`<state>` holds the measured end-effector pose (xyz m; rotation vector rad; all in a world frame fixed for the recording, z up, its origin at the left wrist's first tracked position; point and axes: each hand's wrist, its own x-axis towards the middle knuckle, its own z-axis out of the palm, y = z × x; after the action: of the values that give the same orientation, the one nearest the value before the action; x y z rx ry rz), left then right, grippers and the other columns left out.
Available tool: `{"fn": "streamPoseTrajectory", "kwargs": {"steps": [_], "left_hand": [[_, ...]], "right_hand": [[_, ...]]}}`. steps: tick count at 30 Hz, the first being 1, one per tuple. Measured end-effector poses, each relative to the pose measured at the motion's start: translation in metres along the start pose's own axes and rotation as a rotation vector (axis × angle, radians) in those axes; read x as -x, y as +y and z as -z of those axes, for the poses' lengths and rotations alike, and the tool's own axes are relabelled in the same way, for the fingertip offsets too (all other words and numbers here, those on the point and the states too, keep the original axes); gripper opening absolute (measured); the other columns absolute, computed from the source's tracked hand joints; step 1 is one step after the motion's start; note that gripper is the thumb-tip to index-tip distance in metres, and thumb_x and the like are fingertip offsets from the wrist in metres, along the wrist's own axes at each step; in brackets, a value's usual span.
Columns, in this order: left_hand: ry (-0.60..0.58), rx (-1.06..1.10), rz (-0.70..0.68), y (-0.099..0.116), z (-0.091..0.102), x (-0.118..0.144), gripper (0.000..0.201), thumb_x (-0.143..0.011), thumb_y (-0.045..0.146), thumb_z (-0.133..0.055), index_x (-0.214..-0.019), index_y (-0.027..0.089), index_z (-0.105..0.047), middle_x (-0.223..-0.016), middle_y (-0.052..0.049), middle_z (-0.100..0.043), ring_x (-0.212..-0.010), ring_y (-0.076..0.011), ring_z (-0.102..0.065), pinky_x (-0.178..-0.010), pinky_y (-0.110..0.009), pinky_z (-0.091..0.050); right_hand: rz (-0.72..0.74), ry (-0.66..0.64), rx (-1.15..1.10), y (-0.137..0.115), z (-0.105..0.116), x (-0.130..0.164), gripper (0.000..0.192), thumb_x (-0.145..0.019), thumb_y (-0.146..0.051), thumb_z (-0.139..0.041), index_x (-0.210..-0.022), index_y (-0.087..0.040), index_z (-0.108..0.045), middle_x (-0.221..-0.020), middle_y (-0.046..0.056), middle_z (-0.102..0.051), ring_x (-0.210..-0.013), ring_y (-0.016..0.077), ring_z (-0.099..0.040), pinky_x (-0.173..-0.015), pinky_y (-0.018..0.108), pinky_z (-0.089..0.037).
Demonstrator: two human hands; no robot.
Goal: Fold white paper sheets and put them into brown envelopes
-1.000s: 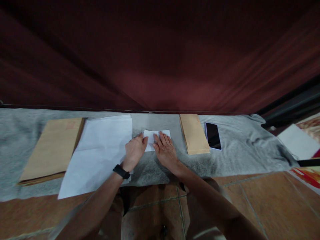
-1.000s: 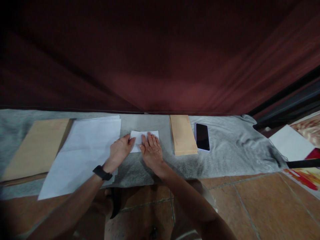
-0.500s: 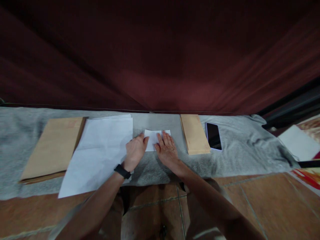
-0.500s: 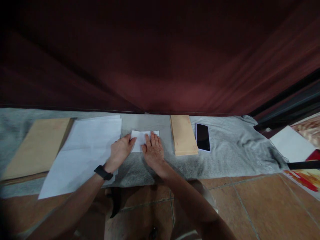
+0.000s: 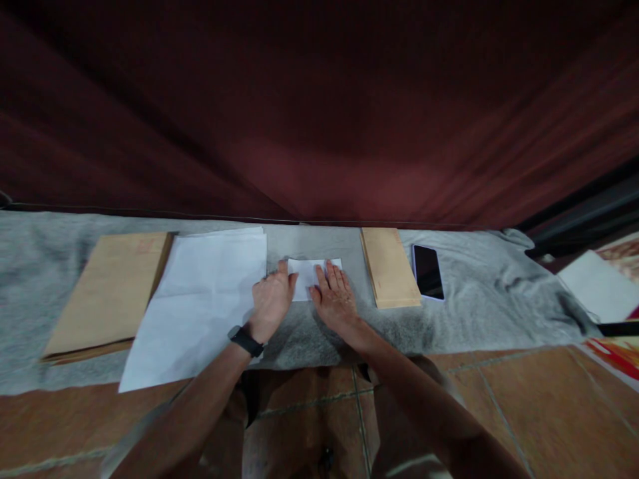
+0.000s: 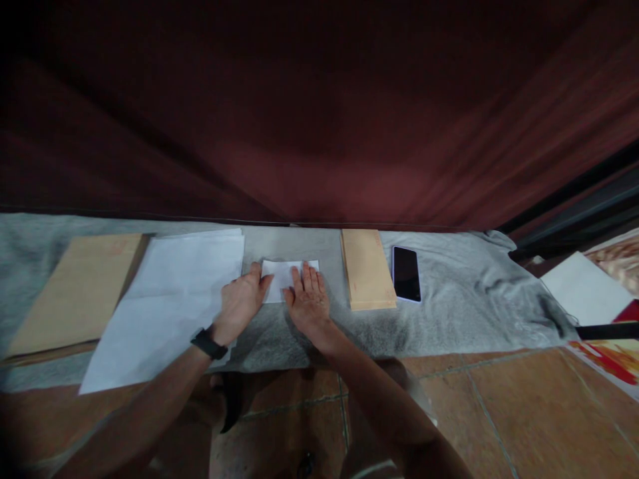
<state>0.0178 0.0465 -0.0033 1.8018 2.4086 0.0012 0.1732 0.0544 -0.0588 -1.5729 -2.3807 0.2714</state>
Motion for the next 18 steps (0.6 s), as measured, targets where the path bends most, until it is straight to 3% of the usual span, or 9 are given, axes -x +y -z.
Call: {"fn": "streamPoseTrajectory", "kwargs": {"steps": [3,7,11,18], "left_hand": [[0.030,-0.039,-0.056,0.002,0.001,0.003,0.044,-0.105,0.038,-0.029,-0.131,0.012,-0.053,-0.093,-0.015,-0.075,-0.092,-0.0292,-0.074,-0.075,-0.035,-0.052],[0.169,-0.127,-0.174,0.002,-0.002,0.006,0.032,-0.102,0.022,-0.035,-0.122,0.010,-0.057,-0.101,-0.017,-0.073,-0.099,-0.0288,-0.070,-0.083,-0.037,-0.051],[0.278,-0.199,-0.308,0.003,-0.006,0.010,0.037,-0.095,0.007,-0.035,-0.118,0.011,-0.063,-0.111,-0.018,-0.071,-0.105,-0.0308,-0.067,-0.089,-0.042,-0.050],[0.251,-0.160,-0.528,0.013,-0.028,0.016,0.049,-0.095,0.006,-0.033,-0.137,0.006,-0.058,-0.145,-0.021,-0.059,-0.134,-0.0309,-0.056,-0.110,-0.045,-0.046]], "right_hand": [[0.006,0.002,-0.004,0.001,-0.002,0.000,0.059,-0.108,-0.042,-0.041,-0.161,-0.016,-0.035,-0.169,0.014,-0.024,-0.155,0.0298,-0.028,-0.126,0.049,-0.021],[0.017,0.025,-0.004,0.002,-0.004,-0.001,0.059,-0.107,-0.041,-0.043,-0.160,-0.014,-0.037,-0.168,0.016,-0.026,-0.154,0.0310,-0.029,-0.126,0.050,-0.022],[0.021,0.028,0.000,0.002,-0.004,-0.001,0.060,-0.107,-0.041,-0.043,-0.160,-0.014,-0.036,-0.169,0.017,-0.024,-0.155,0.0310,-0.029,-0.126,0.049,-0.022],[0.025,-0.004,0.026,0.001,-0.002,-0.001,0.058,-0.107,-0.034,-0.044,-0.160,-0.013,-0.037,-0.169,0.018,-0.024,-0.155,0.0319,-0.028,-0.126,0.049,-0.022]]}}
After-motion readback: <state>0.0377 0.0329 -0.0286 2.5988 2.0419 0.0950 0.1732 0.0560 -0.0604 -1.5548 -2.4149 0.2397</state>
